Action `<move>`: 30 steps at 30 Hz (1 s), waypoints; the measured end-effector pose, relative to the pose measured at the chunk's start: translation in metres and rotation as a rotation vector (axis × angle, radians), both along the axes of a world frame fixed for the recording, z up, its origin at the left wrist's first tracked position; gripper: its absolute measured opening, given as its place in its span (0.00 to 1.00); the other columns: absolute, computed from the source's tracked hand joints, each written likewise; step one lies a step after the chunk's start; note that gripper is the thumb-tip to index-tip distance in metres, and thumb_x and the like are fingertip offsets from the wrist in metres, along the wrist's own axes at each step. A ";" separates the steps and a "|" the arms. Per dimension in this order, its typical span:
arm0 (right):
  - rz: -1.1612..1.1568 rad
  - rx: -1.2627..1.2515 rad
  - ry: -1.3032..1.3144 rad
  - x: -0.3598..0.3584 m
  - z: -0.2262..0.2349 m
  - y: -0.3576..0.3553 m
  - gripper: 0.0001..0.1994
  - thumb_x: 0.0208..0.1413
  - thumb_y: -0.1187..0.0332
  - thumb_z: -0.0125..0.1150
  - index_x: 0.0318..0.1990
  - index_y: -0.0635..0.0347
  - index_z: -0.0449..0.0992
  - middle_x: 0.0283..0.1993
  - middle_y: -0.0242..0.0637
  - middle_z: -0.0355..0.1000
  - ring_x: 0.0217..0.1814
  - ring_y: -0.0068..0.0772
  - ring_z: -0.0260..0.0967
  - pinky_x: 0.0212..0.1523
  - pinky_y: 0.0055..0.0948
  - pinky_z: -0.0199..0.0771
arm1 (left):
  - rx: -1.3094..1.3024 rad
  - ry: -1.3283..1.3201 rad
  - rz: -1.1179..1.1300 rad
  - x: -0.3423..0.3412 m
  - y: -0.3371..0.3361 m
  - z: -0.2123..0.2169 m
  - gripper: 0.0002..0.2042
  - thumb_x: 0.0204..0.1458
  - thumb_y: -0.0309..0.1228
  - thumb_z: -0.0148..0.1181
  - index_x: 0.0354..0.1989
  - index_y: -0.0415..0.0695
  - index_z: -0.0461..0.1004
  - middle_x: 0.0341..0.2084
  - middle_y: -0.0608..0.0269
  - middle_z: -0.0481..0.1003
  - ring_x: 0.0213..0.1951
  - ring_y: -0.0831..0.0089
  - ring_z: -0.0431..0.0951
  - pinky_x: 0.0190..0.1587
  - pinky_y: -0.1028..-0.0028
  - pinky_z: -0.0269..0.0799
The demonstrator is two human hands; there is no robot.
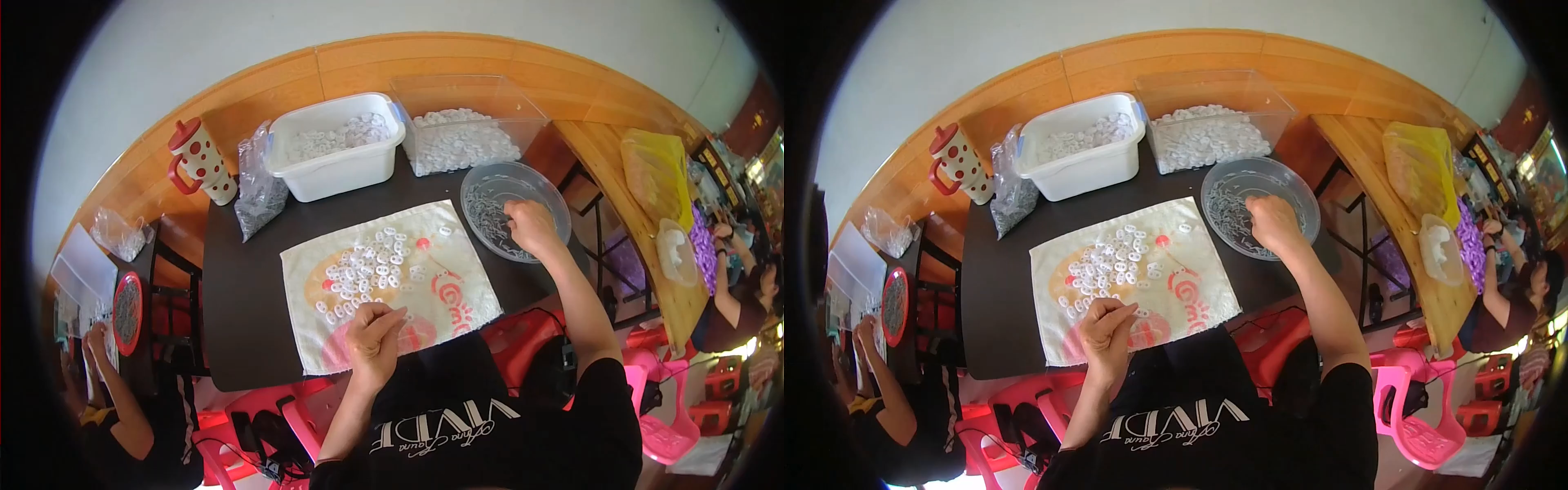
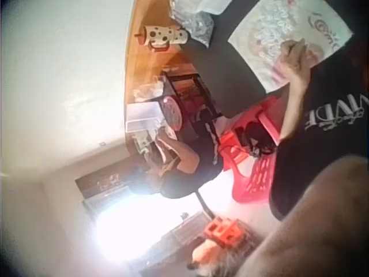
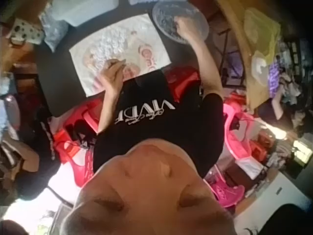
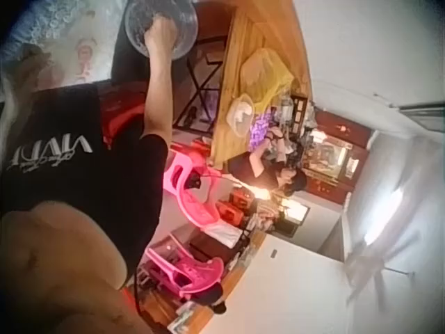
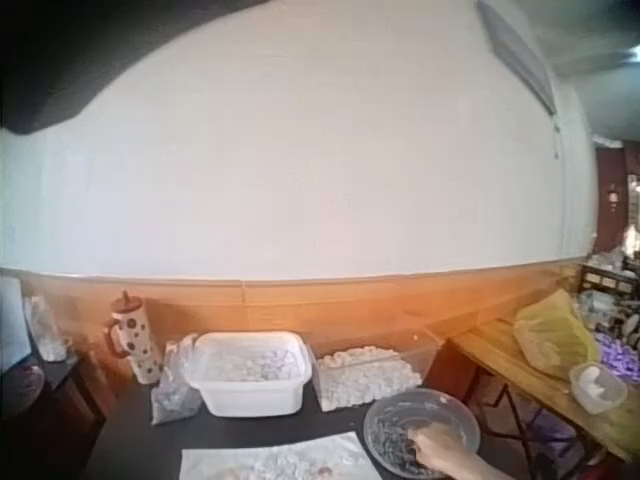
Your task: Sorting and inspecting small white plastic components on a table.
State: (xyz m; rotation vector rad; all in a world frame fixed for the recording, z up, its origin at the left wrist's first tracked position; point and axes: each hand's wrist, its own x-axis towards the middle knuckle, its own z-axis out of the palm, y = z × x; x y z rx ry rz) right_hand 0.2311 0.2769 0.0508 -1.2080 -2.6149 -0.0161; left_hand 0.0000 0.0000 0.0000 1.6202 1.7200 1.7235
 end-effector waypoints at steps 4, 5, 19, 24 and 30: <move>0.043 0.068 -0.154 -0.014 0.002 -0.005 0.09 0.43 0.81 0.58 0.35 0.64 0.77 0.34 0.53 0.77 0.41 0.56 0.76 0.43 0.50 0.74 | -0.082 -0.157 -0.017 0.004 -0.006 0.001 0.11 0.48 0.12 0.63 0.39 0.37 0.81 0.29 0.62 0.76 0.32 0.76 0.77 0.32 0.79 0.72; 0.046 0.085 -0.176 -0.013 0.001 -0.003 0.10 0.42 0.82 0.57 0.35 0.64 0.76 0.36 0.54 0.76 0.42 0.58 0.75 0.44 0.51 0.73 | -0.128 -0.259 -0.019 0.004 -0.006 0.002 0.10 0.47 0.11 0.63 0.37 0.36 0.81 0.28 0.62 0.76 0.32 0.76 0.77 0.33 0.79 0.72; 0.538 -0.882 0.771 -0.076 0.011 -0.133 0.04 0.55 0.85 0.56 0.36 0.69 0.74 0.35 0.35 0.71 0.36 0.23 0.67 0.39 0.23 0.67 | -0.119 -0.463 -0.189 -0.006 -0.003 -0.010 0.23 0.55 0.11 0.57 0.60 0.37 0.70 0.35 0.62 0.78 0.37 0.79 0.78 0.39 0.80 0.75; 0.704 -0.676 0.588 -0.092 0.005 -0.146 0.04 0.56 0.82 0.56 0.37 0.64 0.73 0.33 0.39 0.68 0.34 0.37 0.68 0.35 0.31 0.67 | -0.094 -0.400 -0.175 -0.006 -0.002 -0.003 0.23 0.53 0.10 0.57 0.59 0.36 0.70 0.34 0.62 0.78 0.35 0.80 0.78 0.37 0.80 0.74; 0.770 -0.522 0.497 -0.099 0.006 -0.149 0.04 0.56 0.80 0.57 0.36 0.63 0.71 0.33 0.41 0.67 0.35 0.46 0.67 0.35 0.39 0.66 | -0.063 -0.334 -0.157 -0.007 -0.003 0.002 0.25 0.49 0.10 0.57 0.58 0.37 0.71 0.33 0.62 0.78 0.33 0.79 0.78 0.34 0.80 0.74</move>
